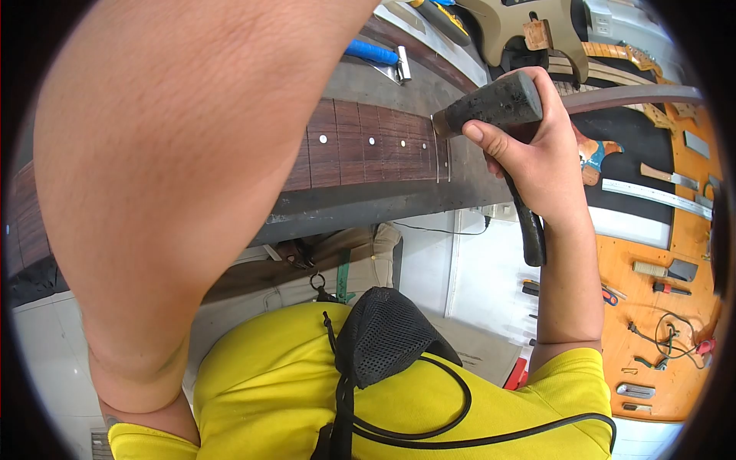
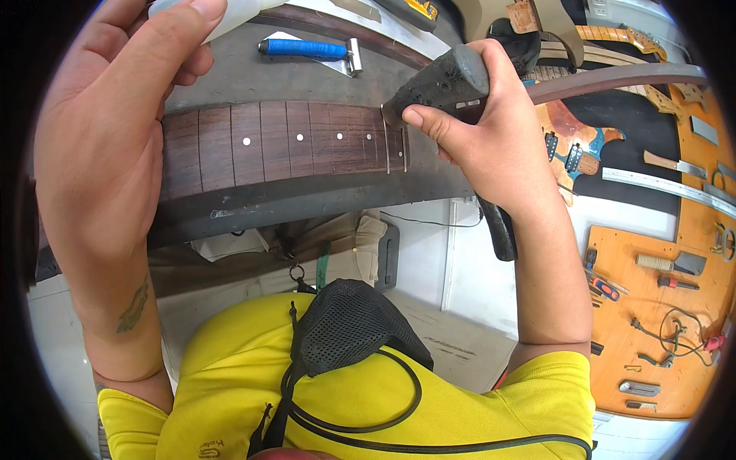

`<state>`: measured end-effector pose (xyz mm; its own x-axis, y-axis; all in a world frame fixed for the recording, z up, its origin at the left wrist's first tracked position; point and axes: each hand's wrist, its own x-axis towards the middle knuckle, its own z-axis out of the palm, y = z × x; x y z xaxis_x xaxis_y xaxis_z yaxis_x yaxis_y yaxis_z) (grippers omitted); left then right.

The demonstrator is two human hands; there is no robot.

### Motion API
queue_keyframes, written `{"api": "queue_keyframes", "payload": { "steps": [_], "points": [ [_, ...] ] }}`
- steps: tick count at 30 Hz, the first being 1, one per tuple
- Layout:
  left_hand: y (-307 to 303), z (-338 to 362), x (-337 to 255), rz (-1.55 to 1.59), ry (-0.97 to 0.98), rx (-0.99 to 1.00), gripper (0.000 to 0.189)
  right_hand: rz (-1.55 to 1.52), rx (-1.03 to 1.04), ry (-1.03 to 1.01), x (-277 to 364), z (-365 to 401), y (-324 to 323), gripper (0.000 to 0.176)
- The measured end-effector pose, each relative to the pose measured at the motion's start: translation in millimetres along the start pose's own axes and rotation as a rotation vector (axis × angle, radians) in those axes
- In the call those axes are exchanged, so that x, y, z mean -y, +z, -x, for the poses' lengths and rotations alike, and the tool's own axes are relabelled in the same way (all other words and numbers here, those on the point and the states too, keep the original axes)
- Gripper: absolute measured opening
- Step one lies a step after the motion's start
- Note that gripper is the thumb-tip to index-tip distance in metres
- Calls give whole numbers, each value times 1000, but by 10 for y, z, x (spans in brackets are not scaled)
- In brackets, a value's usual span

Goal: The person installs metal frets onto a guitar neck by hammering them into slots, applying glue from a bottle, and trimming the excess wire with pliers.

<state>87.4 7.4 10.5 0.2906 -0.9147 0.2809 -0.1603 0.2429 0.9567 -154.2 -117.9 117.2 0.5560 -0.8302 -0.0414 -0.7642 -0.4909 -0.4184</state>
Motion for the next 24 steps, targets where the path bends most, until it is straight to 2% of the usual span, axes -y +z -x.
{"api": "queue_keyframes", "payload": {
  "steps": [24],
  "points": [
    [-68,60,126,22,24,-33,22,19,-5,-1,17,11,8,48]
  ]
}}
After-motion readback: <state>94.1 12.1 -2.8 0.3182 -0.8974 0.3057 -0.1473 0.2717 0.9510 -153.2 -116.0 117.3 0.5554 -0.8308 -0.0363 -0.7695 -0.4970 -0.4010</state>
